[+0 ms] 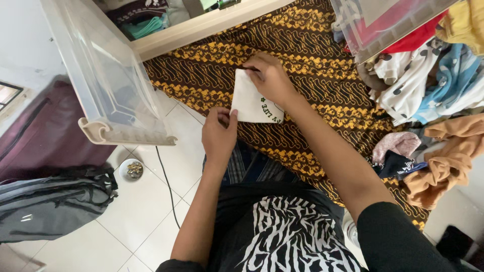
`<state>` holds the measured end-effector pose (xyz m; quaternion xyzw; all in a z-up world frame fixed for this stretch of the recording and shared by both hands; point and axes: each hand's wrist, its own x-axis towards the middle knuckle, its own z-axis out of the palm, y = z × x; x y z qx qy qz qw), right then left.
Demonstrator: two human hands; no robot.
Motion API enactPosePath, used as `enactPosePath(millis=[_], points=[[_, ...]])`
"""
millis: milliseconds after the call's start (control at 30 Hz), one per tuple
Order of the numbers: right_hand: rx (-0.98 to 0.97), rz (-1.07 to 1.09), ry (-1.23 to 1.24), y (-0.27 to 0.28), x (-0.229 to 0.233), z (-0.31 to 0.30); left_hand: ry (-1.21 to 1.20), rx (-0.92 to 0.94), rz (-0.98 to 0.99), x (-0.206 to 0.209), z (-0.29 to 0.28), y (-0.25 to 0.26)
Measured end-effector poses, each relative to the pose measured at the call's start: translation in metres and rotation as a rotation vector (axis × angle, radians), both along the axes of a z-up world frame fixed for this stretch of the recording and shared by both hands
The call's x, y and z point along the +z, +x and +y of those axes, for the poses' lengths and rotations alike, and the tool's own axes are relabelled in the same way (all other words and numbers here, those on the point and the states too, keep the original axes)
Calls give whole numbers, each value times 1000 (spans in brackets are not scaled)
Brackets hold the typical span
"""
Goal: The person folds baby clothes by hand on a batik cloth, smoothing the fabric and folding in the sides to create small rectangular bundles before placing them into a storage cabinet.
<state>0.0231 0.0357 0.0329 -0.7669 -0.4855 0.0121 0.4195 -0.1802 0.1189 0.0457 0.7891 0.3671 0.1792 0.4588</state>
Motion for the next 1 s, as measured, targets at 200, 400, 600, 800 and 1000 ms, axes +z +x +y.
enactPosePath(millis=[200, 400, 600, 800, 1000], points=[[-286, -258, 97, -24, 3, -51, 205, -124, -315, -6, 6, 7], [-561, 243, -79, -47, -3, -91, 255, -206, -283, -14, 26, 41], [-564, 128, -78, -78, 11, -81, 391, -239, -200, -12, 22, 53], [-527, -296, -126, -77, -12, -60, 684, -519, -250, -30, 16, 69], [-531, -255, -244, -70, -36, -49, 754, -641, -95, -44, 22, 78]])
